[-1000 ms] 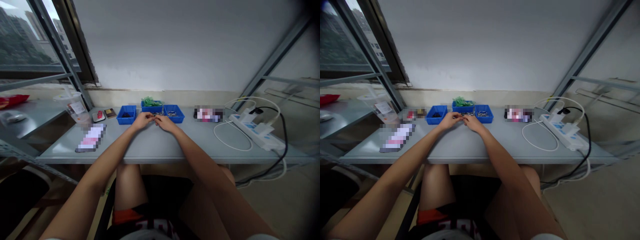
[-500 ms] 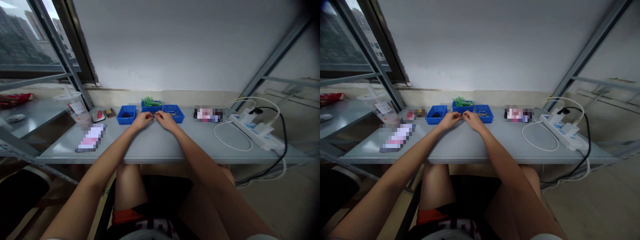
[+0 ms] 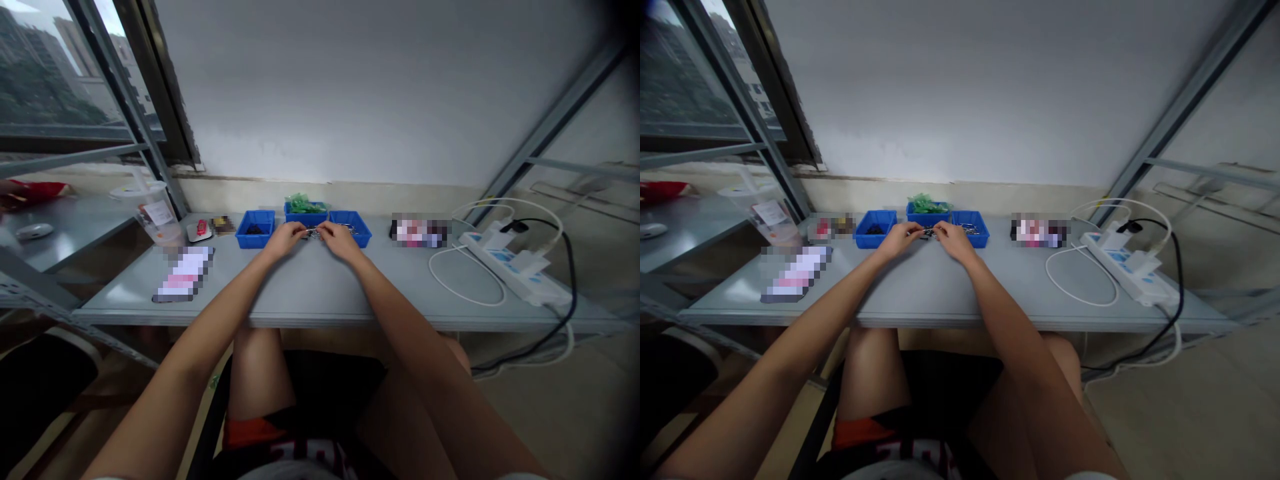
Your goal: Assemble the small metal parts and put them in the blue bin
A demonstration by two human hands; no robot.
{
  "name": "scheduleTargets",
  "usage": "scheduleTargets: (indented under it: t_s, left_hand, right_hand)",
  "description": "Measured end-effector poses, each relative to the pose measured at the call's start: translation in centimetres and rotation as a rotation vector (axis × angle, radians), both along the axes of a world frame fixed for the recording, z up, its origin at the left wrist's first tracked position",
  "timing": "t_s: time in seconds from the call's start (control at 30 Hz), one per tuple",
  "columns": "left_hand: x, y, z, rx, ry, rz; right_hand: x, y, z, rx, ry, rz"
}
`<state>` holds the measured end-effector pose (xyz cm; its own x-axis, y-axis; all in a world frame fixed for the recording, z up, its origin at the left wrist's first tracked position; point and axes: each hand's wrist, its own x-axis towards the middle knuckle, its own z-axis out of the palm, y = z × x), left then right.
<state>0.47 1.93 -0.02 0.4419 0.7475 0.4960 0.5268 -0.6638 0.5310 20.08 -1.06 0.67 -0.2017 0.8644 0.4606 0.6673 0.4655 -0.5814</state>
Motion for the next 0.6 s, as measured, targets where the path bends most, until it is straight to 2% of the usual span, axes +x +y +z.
scheduleTargets:
  t_s: [0.17, 0.4, 0.6]
  left_hand:
    - [-0.04, 0.32, 0.17, 0.072, -0.077, 0.065]
    - [0.35, -0.12, 0.39, 0.114, -0.056, -0.005]
    - [0.06, -0.09, 0.46, 0.111, -0.062, 0.055]
  right_hand:
    - [-0.07, 0.13, -0.38, -0.045, -0.079, 0.031]
    - [-0.85, -0.27, -0.83, -0.113, -0.136, 0.093]
    - [-0.62, -0.36, -0.17, -0.064, -0.137, 0.034]
